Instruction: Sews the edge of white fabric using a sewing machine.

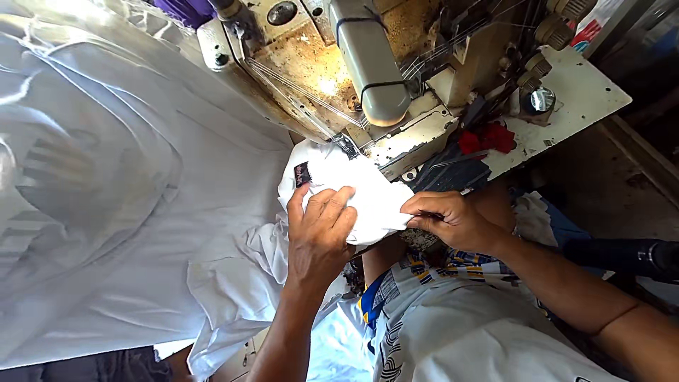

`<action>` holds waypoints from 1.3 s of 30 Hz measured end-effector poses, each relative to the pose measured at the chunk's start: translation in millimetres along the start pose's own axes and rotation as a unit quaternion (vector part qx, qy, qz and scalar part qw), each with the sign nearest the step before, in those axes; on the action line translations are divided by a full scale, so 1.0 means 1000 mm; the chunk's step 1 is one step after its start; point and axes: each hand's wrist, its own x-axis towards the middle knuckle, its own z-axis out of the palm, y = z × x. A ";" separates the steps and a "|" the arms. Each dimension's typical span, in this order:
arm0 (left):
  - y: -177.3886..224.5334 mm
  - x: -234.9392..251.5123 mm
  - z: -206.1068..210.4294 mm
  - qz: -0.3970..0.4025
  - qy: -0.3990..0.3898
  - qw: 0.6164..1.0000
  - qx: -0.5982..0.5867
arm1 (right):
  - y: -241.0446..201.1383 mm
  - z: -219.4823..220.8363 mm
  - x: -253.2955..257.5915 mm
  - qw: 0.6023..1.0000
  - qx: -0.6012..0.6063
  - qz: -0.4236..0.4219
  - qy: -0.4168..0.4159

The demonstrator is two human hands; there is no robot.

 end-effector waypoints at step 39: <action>-0.046 0.028 -0.097 -0.016 -0.096 0.987 -0.127 | 0.017 0.008 0.077 0.994 -0.070 -0.078 -0.023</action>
